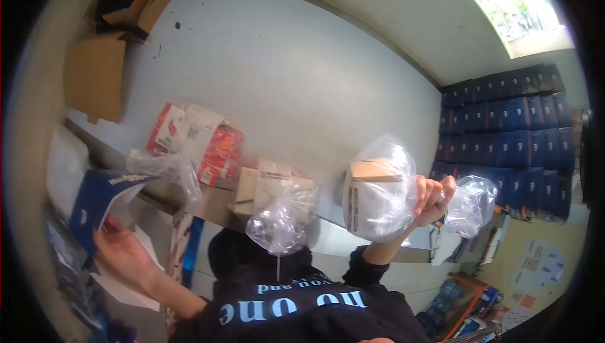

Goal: The person assembles several cardboard food boxes by hand, stacks them on a counter, and hands packaged food in plastic bags to a person at a service window.

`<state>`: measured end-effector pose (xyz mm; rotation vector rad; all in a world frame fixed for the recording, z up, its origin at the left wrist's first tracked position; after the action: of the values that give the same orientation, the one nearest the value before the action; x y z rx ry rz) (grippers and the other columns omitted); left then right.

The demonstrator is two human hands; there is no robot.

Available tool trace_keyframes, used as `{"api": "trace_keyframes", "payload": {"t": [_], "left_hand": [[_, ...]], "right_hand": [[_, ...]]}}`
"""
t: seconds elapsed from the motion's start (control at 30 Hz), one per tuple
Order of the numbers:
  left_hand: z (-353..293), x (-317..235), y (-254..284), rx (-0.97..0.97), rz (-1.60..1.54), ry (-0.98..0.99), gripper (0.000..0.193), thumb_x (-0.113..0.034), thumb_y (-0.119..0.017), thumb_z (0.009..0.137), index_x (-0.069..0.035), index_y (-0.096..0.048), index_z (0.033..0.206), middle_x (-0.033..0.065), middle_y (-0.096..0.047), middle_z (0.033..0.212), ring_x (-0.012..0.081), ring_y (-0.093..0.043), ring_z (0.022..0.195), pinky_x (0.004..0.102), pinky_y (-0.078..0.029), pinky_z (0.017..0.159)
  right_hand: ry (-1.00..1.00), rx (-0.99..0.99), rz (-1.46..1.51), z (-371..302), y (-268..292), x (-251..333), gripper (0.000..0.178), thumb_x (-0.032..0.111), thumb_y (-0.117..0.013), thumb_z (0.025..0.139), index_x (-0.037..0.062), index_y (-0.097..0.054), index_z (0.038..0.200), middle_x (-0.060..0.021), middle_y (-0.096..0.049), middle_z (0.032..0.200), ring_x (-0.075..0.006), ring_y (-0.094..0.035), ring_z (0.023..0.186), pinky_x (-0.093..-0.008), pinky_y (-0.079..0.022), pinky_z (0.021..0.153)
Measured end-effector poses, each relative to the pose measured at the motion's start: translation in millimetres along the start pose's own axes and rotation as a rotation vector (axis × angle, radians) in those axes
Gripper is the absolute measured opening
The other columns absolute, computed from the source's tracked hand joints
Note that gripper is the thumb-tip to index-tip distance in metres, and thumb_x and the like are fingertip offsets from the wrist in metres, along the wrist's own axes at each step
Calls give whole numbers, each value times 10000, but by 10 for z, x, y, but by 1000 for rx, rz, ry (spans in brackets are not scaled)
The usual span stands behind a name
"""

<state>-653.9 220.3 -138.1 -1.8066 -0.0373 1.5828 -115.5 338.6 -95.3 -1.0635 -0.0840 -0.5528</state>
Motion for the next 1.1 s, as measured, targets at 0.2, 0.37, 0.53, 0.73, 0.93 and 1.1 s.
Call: {"api": "trace_keyframes", "payload": {"t": [0.2,0.37,0.53,0.73,0.93,1.1], "left_hand": [[24,-23,129,50,-89,33,284,-118,-469,935,49,-537,1154,145,-565,1192,214,-539,1093,304,-417,989],[-71,-80,125,24,-93,9,304,-146,-470,946,63,-532,1158,153,-558,1207,214,-552,1078,308,-399,1015],[-74,-148,202,53,-118,29,313,-143,-458,952,88,-534,1149,160,-560,1210,206,-557,1085,295,-419,1003],[-158,-190,-35,-31,-16,18,312,-140,-451,954,107,-542,1122,165,-573,1186,203,-565,1081,292,-440,984],[-37,-272,63,136,-117,68,299,-119,-453,947,122,-545,1096,176,-586,1150,206,-584,1038,299,-442,987],[-171,-241,117,-17,324,-92,267,-119,-478,931,104,-570,1045,155,-621,1071,203,-600,985,287,-476,921]], "right_hand": [[-81,-133,166,-108,-197,-66,240,131,-285,959,133,-376,738,-46,-339,419,-168,-415,356,-300,-440,609],[-127,-108,199,-174,-334,-114,244,137,-290,961,131,-388,738,-45,-352,427,-164,-414,361,-296,-440,607],[-137,-95,203,-235,-446,-54,248,142,-295,963,129,-400,738,-44,-365,436,-159,-413,366,-292,-439,605],[-134,-92,201,-221,-489,-54,254,150,-302,965,126,-413,738,-42,-380,446,-154,-412,373,-288,-439,602],[-140,-90,215,-171,-551,-168,260,157,-308,967,123,-427,738,-40,-395,456,-149,-410,379,-283,-439,599],[-75,-65,173,-158,-588,64,266,163,-313,969,121,-439,739,-39,-408,465,-145,-409,384,-279,-439,596]]}}
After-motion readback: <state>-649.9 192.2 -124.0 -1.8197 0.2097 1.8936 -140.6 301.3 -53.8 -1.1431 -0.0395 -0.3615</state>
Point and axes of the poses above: each hand's wrist, its own z-axis towards the middle knuckle, its own y-axis out of the back of the hand, x = y × z, the point moved 6 cm from there along z, towards the middle knuckle
